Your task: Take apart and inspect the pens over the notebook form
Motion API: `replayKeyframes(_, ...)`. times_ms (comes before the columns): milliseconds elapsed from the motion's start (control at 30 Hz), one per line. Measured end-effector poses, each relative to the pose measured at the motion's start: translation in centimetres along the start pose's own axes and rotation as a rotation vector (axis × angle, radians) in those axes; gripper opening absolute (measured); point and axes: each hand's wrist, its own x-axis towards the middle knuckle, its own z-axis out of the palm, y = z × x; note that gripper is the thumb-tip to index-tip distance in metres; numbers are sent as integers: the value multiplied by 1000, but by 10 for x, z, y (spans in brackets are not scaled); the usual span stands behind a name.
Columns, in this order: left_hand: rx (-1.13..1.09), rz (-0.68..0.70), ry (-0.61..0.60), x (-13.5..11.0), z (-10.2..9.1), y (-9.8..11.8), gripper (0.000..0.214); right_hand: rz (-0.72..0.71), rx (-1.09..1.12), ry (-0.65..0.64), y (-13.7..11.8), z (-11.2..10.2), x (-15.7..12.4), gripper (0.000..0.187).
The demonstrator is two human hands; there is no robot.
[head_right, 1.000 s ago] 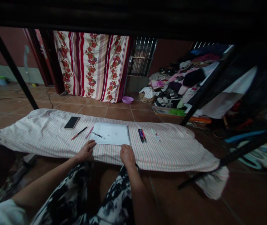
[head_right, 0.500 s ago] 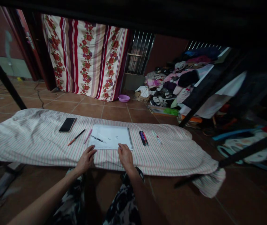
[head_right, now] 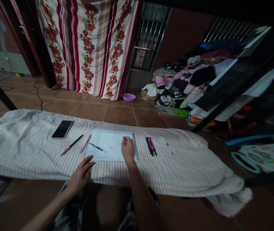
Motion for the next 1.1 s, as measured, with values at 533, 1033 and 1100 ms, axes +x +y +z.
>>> replayKeyframes(533, 30, -61, 148, 12, -1, 21, 26, -109, 2, -51, 32, -3, 14, 22)
replayKeyframes(1033, 277, 135, 44, 81, -5, 3, 36, -135, -23, -186, 39, -1, 12, 18)
replayKeyframes(1100, 277, 121, 51, 81, -3, 0, 35, -143, -24, -188, 39, -2, 12, 18)
